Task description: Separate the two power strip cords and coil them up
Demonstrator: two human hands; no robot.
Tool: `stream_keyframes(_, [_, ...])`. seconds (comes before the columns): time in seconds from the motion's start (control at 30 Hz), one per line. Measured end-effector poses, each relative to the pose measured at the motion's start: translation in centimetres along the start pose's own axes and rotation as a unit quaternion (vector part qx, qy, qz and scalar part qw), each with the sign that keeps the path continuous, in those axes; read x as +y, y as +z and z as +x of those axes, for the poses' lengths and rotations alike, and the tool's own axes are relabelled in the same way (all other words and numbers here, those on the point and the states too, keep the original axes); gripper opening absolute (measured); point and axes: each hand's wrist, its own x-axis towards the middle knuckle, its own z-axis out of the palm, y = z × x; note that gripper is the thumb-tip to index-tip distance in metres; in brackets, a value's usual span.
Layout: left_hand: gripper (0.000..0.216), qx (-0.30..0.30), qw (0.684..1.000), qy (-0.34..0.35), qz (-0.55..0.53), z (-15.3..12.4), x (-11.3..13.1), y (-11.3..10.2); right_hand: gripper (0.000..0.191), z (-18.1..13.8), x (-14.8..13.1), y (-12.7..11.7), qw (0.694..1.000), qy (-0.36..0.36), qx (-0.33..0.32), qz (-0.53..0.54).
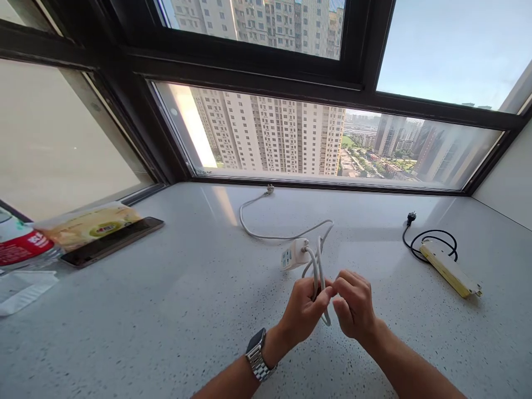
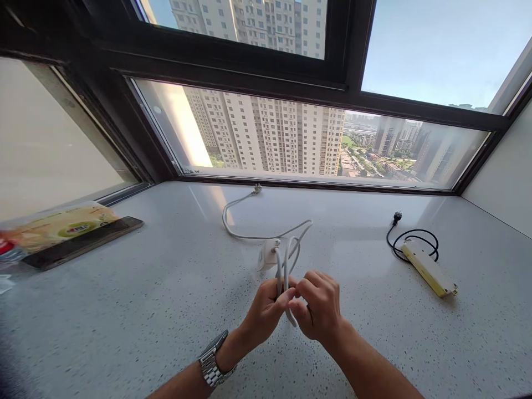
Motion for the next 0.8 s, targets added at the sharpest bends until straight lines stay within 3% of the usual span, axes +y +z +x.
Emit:
stream_keyframes(0.1, [0.031, 0.049, 0.995, -0.032, -0.076, 0.4, 1.0, -0.6, 0.042, -0.4, 0.8, 0.2, 0.992, 0.049, 0.072, 0.095])
stream_keyframes(0.17, [0.035, 0.059, 0.98, -0.058, -0.178, 0.9, 2.3, -1.3, 0.037, -0.4, 1.2, 0.4, 0.987, 0.056, 0.075, 0.128])
stream_keyframes(0.27, [0.037, 0.064, 0.929, -0.102, -0.35, 1.7, 4.9, -2.6, 0.016, 0.0, 1.0, 0.5, 0.991, 0.021, -0.001, 0.129])
stream_keyframes(0.37, [0.038, 0.075, 0.88, -0.11, -0.456, 2.2, 7.2, -3.9, 0.034, 0.4, 0.5, 0.6, 0.991, -0.034, -0.091, 0.089])
stream_keyframes(0.47, [0.04, 0.083, 0.864, -0.1, -0.487, 2.1, 8.7, -4.8, 0.041, 0.4, 0.2, 1.0, 0.991, -0.088, -0.094, 0.046])
stream_keyframes(0.57, [0.041, 0.098, 0.865, -0.085, -0.485, 1.7, 9.8, -5.6, 0.043, -0.1, 0.2, 1.8, 0.992, -0.123, 0.011, 0.015])
stream_keyframes(0.67, [0.041, 0.122, 0.871, -0.062, -0.472, 1.3, 11.4, -6.4, 0.044, -0.4, 0.7, 2.2, 0.991, -0.101, 0.086, -0.01])
stream_keyframes(0.8, [0.043, 0.146, 0.884, -0.052, -0.442, 0.3, 13.4, -6.6, 0.06, -0.3, 1.8, 2.3, 0.999, -0.027, 0.021, -0.026])
